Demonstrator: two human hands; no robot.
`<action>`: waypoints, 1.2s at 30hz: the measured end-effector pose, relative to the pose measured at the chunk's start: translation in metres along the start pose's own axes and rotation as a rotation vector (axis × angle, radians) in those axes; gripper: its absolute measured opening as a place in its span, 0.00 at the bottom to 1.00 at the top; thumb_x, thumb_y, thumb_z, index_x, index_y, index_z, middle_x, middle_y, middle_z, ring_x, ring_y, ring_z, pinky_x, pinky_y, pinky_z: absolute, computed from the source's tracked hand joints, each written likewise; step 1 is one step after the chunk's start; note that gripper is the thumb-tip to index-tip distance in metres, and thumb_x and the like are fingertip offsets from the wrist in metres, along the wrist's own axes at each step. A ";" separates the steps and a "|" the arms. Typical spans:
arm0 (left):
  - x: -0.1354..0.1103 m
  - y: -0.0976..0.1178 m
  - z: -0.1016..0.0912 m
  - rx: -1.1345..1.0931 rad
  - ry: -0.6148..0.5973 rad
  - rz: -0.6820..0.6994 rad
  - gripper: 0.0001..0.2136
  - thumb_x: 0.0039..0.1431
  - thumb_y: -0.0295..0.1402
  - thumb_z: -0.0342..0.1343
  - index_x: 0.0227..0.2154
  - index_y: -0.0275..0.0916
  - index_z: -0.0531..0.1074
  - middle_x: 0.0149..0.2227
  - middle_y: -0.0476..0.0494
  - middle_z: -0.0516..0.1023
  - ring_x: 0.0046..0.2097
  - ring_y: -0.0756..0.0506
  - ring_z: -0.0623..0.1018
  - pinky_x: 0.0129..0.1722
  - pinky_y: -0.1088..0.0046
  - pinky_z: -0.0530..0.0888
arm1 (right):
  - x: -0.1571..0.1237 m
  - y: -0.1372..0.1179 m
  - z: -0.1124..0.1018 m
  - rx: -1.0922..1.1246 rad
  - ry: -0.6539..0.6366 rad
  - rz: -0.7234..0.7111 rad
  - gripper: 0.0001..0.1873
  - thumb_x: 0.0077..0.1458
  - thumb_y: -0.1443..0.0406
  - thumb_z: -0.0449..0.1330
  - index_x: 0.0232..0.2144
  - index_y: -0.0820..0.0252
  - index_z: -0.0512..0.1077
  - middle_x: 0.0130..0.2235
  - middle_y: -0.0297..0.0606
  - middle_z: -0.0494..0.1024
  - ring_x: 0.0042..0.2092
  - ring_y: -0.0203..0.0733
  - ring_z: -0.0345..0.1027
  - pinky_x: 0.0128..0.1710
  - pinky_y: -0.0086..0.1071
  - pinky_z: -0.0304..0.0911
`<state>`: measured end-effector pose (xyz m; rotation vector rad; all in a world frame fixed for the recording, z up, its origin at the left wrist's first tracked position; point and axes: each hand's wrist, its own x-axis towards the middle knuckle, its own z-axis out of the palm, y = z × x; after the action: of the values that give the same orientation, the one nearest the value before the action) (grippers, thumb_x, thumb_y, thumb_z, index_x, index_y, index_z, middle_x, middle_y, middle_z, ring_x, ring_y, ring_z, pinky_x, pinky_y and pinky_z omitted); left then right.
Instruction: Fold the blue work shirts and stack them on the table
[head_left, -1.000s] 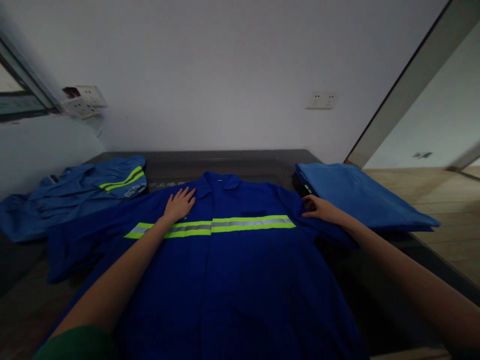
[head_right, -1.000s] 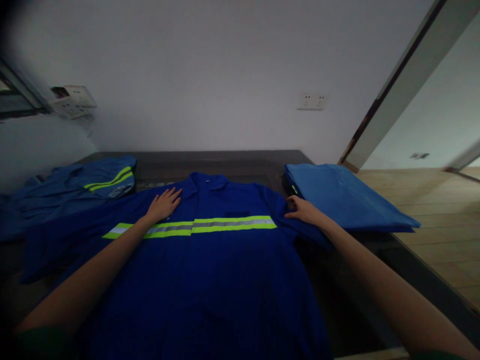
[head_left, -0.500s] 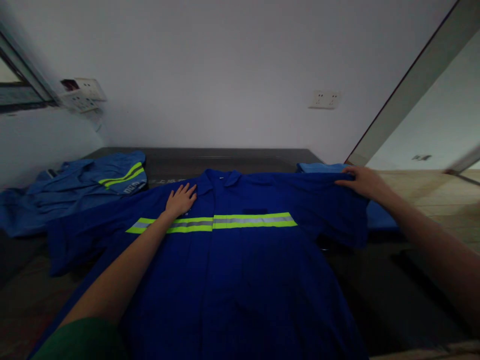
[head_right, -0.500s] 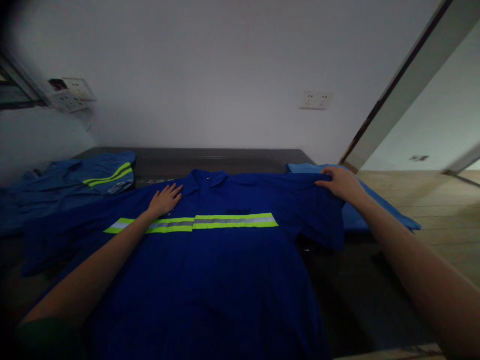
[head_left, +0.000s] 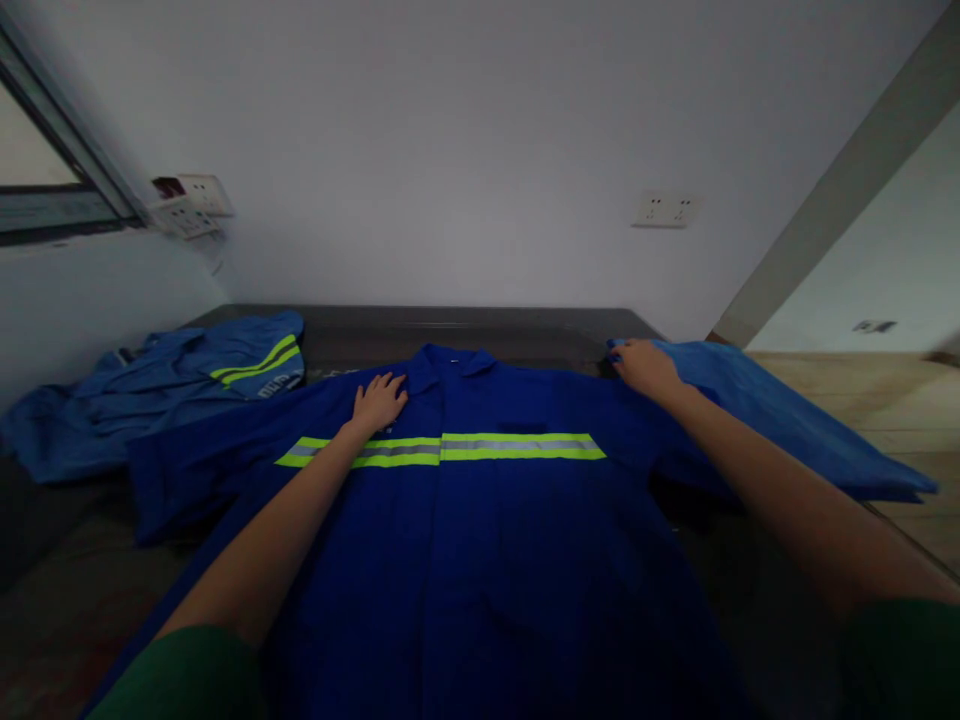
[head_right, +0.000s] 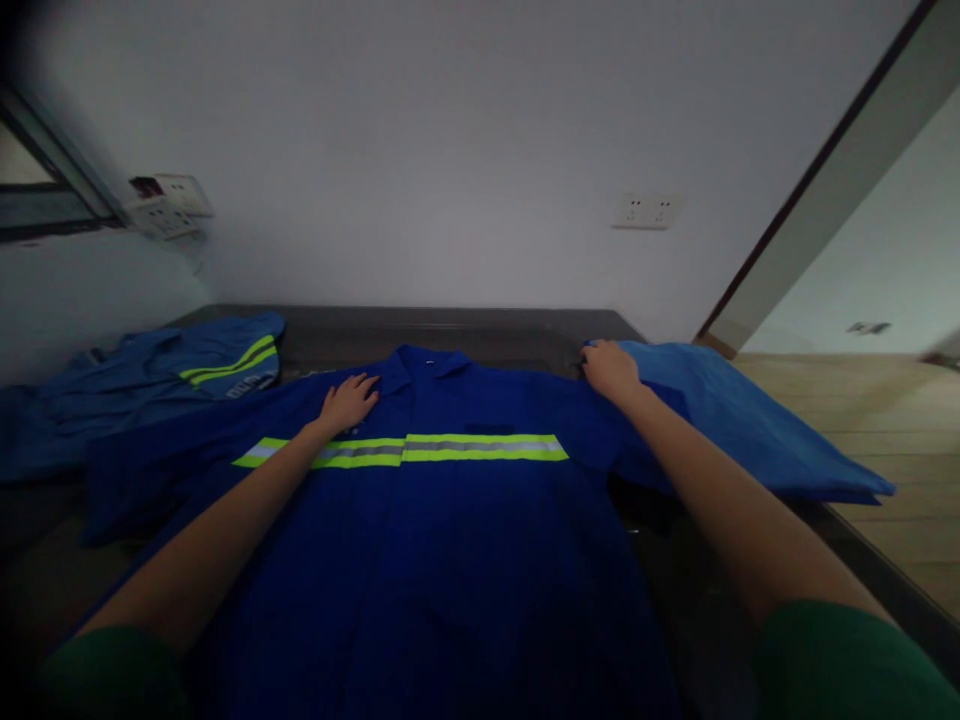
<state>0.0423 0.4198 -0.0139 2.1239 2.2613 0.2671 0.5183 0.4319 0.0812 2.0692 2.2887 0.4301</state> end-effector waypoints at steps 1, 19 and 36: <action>0.002 0.001 -0.002 -0.014 0.018 0.001 0.23 0.64 0.40 0.42 0.59 0.44 0.64 0.64 0.40 0.62 0.65 0.36 0.61 0.62 0.44 0.56 | 0.008 -0.020 0.003 0.038 -0.004 -0.051 0.18 0.63 0.65 0.52 0.52 0.62 0.72 0.52 0.51 0.73 0.54 0.50 0.66 0.51 0.40 0.63; 0.039 0.011 -0.004 -0.191 0.142 -0.075 0.20 0.63 0.37 0.47 0.56 0.38 0.66 0.56 0.33 0.71 0.58 0.34 0.69 0.56 0.50 0.67 | 0.064 -0.157 0.033 0.540 -0.020 -0.123 0.22 0.66 0.55 0.47 0.52 0.57 0.72 0.58 0.46 0.70 0.60 0.52 0.60 0.59 0.49 0.55; 0.117 0.026 0.024 -0.227 0.086 -0.003 0.16 0.61 0.41 0.54 0.47 0.39 0.71 0.51 0.37 0.76 0.53 0.38 0.73 0.52 0.58 0.69 | 0.092 -0.222 0.070 0.470 -0.026 -0.329 0.34 0.65 0.53 0.45 0.67 0.64 0.49 0.69 0.49 0.48 0.67 0.52 0.45 0.64 0.46 0.46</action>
<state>0.0631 0.5398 -0.0226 2.0297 2.1575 0.5954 0.3055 0.5175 -0.0200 1.7673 2.8545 -0.1639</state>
